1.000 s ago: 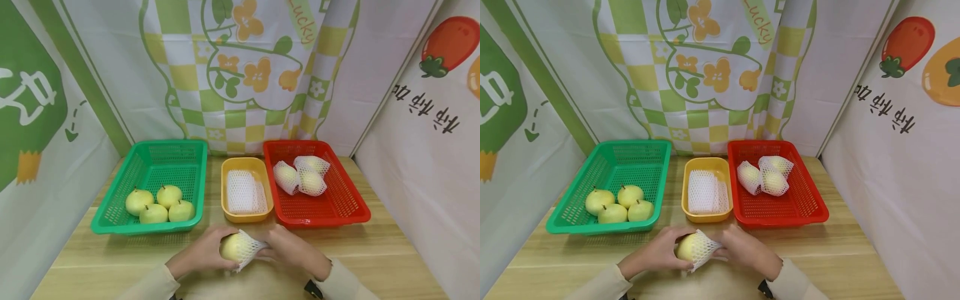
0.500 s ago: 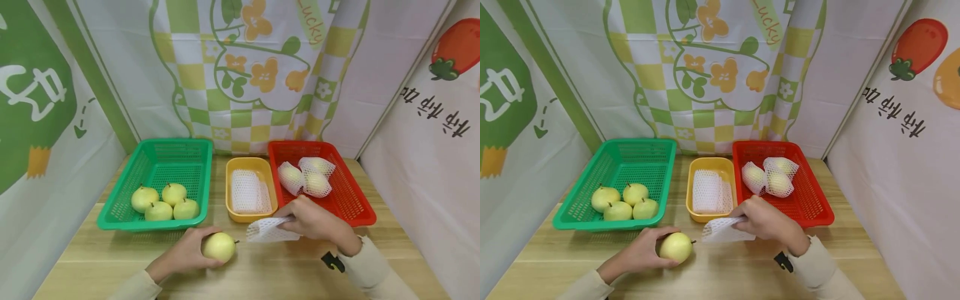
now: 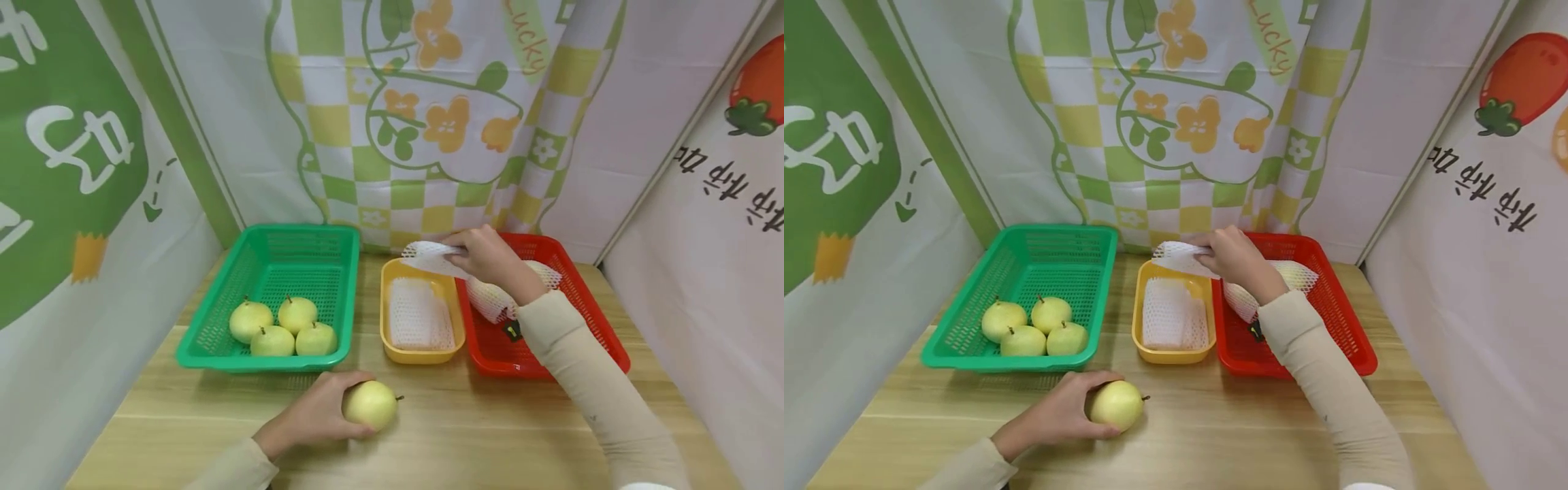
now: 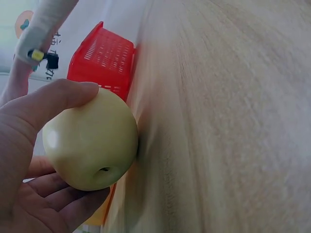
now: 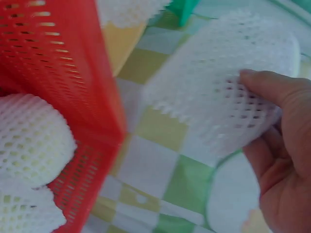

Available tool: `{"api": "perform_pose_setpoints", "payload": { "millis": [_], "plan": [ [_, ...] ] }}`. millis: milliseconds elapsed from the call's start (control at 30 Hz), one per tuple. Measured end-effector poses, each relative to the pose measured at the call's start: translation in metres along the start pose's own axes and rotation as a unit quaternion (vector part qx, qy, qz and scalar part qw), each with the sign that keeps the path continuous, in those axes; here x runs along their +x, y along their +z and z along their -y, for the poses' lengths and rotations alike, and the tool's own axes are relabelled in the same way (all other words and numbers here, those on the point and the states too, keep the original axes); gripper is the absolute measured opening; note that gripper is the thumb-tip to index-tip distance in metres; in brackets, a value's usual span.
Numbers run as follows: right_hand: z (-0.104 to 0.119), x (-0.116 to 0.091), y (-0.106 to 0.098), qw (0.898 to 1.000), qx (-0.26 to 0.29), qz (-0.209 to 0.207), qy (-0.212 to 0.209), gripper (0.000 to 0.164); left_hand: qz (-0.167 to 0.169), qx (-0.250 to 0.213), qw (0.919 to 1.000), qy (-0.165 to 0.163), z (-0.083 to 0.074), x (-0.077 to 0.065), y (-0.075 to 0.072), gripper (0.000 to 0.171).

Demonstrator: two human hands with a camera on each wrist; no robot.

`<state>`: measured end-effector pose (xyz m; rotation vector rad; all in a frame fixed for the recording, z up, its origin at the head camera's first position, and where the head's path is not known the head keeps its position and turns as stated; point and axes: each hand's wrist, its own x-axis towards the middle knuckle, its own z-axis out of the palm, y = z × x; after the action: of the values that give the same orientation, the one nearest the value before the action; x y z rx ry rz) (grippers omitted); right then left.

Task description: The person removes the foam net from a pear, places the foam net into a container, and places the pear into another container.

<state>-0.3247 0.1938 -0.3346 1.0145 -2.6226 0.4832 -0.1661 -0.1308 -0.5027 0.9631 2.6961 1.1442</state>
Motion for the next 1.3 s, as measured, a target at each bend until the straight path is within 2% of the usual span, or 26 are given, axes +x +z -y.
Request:
{"api": "perform_pose_setpoints", "payload": {
  "millis": [133, 233, 300, 367, 467, 567, 700, 833, 933, 1000, 1067, 1133, 1167, 1233, 1300],
  "plan": [
    [-0.020, 0.023, 0.028, 0.996, -0.065, -0.024, -0.052, 0.023, -0.001, 0.001, 1.0000, 0.004, -0.001, -0.001, 0.001, 0.070],
    [-0.031, 0.032, 0.049, 0.986, -0.129, -0.046, -0.098, 0.022, -0.002, 0.013, 0.9999, 0.007, -0.002, -0.003, 0.001, 0.070],
    [-0.035, 0.036, 0.062, 0.977, -0.169, -0.047, -0.120, 0.018, -0.004, 0.021, 0.9998, 0.006, -0.002, -0.004, 0.000, 0.070],
    [-0.040, 0.036, 0.074, 0.970, -0.205, -0.031, -0.128, 0.013, -0.002, 0.025, 0.9997, 0.006, -0.003, -0.004, 0.000, 0.071],
    [-0.042, 0.038, 0.088, 0.963, -0.234, 0.019, -0.133, 0.007, 0.002, 0.025, 0.9997, 0.006, -0.003, -0.004, 0.001, 0.071],
    [-0.041, 0.043, 0.100, 0.959, -0.228, 0.062, -0.157, 0.004, 0.003, 0.020, 0.9998, 0.005, -0.004, -0.004, 0.001, 0.071],
    [-0.039, 0.051, 0.109, 0.957, -0.201, 0.103, -0.180, 0.011, 0.003, 0.017, 0.9998, 0.000, -0.005, -0.005, 0.000, 0.070],
    [-0.042, 0.053, 0.113, 0.966, -0.136, 0.167, -0.141, 0.025, 0.008, 0.019, 0.9998, -0.007, -0.006, -0.005, -0.001, 0.070],
    [-0.045, 0.049, 0.115, 0.965, -0.078, 0.227, -0.105, 0.038, 0.014, 0.015, 0.9997, -0.011, -0.006, -0.005, -0.001, 0.071],
    [-0.047, 0.047, 0.113, 0.962, -0.044, 0.258, -0.075, 0.041, 0.021, 0.010, 0.9996, -0.014, -0.007, -0.005, -0.001, 0.071],
    [-0.048, 0.046, 0.108, 0.962, -0.027, 0.268, -0.050, 0.033, 0.026, 0.006, 0.9995, -0.017, -0.007, -0.004, -0.001, 0.071],
    [-0.048, 0.046, 0.096, 0.962, -0.011, 0.272, -0.018, 0.012, 0.030, 0.013, 0.9993, -0.019, -0.008, -0.003, -0.002, 0.071],
    [-0.047, 0.046, 0.088, 0.964, -0.006, 0.268, -0.003, 0.011, 0.032, 0.018, 0.9992, -0.019, -0.008, -0.003, -0.002, 0.072],
    [-0.045, 0.046, 0.072, 0.969, -0.006, 0.248, 0.008, 0.029, 0.035, 0.033, 0.9987, -0.015, -0.009, -0.001, -0.004, 0.073],
    [-0.040, 0.045, 0.055, 0.974, -0.007, 0.228, 0.005, 0.031, 0.042, 0.055, 0.9976, -0.007, -0.010, 0.000, -0.007, 0.075]
  ]
}}
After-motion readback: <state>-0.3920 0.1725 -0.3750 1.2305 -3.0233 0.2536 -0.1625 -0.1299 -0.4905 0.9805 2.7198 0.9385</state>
